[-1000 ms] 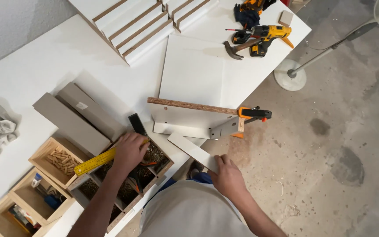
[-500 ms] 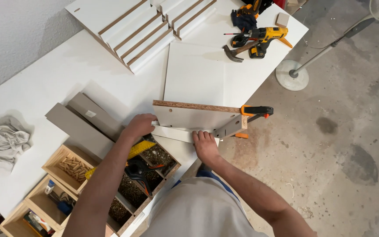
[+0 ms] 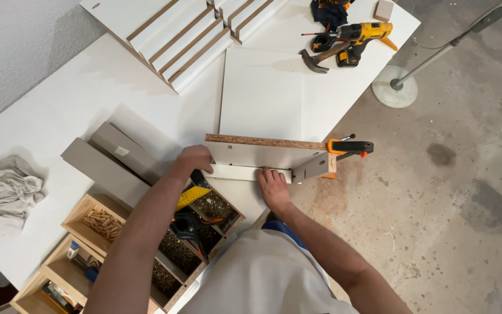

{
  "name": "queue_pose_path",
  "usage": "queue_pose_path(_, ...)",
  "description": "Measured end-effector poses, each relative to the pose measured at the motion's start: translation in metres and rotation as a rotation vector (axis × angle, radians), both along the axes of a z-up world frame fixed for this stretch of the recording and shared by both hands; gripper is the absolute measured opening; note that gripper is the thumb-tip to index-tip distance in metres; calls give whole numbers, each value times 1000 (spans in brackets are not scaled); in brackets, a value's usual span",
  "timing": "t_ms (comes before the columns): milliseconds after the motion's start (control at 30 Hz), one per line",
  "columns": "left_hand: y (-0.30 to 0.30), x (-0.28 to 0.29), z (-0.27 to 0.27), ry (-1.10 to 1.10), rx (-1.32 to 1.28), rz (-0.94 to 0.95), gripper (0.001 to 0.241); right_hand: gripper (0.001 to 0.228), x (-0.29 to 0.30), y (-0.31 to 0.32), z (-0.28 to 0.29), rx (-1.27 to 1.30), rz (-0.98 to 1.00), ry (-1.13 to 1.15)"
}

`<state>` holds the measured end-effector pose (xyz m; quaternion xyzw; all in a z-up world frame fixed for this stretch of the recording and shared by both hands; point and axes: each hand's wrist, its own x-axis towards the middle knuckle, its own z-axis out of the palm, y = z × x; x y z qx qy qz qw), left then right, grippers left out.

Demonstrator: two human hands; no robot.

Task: Assembling wooden panels into a structure using clamps and a power drill

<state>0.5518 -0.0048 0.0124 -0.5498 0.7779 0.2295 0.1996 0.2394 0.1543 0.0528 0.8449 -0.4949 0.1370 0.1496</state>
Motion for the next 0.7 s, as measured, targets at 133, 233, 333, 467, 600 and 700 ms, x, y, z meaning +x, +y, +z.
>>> queue_pose_path(133,-4,-2,15,163,134,88,55,33,7,2,-7,125,-28,-110)
queue_pose_path(233,3,-7,48,153,136,106,61,36,3,1,3,140,-43,-184)
queue_pose_path(333,16,-10,67,140,143,151,76,33,-6,1,2,100,-4,-241)
queue_pose_path(467,20,-5,75,118,113,253,76,30,-9,-6,-4,44,31,-297)
queue_pose_path(600,30,-2,79,198,117,335,71,31,-15,-1,-14,67,23,-311)
queue_pose_path(700,33,2,88,270,192,321,86,31,-21,3,-7,119,-11,-374)
